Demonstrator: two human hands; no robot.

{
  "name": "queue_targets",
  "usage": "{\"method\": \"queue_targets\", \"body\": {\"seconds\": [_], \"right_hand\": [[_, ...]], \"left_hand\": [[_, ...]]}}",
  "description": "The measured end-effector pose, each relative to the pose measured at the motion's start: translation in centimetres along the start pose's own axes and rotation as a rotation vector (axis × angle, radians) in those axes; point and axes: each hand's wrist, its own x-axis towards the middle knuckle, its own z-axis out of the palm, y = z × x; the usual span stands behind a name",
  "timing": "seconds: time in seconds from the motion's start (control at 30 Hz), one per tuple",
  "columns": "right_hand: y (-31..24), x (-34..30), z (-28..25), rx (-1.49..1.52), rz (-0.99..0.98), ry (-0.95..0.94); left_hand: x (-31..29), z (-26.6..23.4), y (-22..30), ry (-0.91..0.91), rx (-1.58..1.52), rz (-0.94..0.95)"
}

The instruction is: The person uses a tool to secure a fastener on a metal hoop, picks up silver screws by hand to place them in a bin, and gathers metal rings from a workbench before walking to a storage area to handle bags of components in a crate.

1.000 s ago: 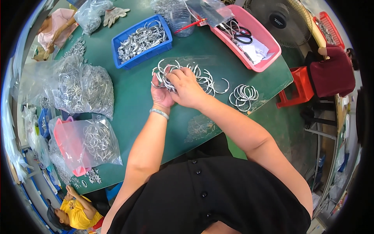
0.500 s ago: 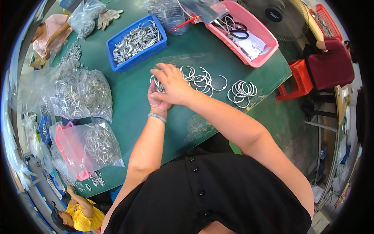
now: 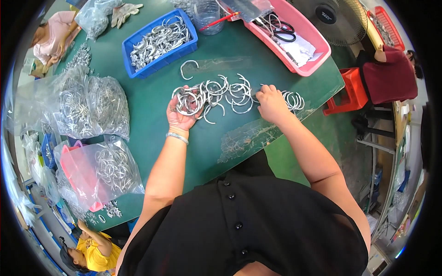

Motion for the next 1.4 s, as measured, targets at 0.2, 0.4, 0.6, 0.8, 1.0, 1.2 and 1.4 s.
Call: {"method": "queue_targets", "body": {"seconds": [0.2, 0.4, 0.6, 0.8, 1.0, 1.2, 1.4], "right_hand": [[1.4, 0.9, 0.5, 0.244, 0.013, 0.117], [-1.3, 2.7, -0.6, 0.167, -0.292, 0.040], [-1.6, 3.8, -1.0, -0.102, -0.359, -0.064], [-1.7, 5.0, -1.1, -0.034, -0.395, -0.065], [-2.1, 5.0, -0.6, 0.003, -0.398, 0.005], [-2.4, 5.5, 0.0, -0.052, -0.366, -0.028], [-2.8, 5.5, 0.2, -0.042, -0.319, -0.016]], "left_hand": [[-0.7, -0.5, 0.6, -0.056, 0.019, -0.024], [-1.4, -0.4, 0.8, -0.047, -0.030, -0.025], [-2.1, -0.7, 0.9, 0.010, 0.014, -0.013], [-2.5, -0.1, 0.8, 0.060, 0.082, -0.019], [-2.7, 0.6, 1.5, 0.153, 0.126, -0.035], [-2.6, 1.0, 1.0, 0.212, 0.108, -0.044], [-2.5, 0.0, 1.2, 0.203, 0.036, -0.079]]}}
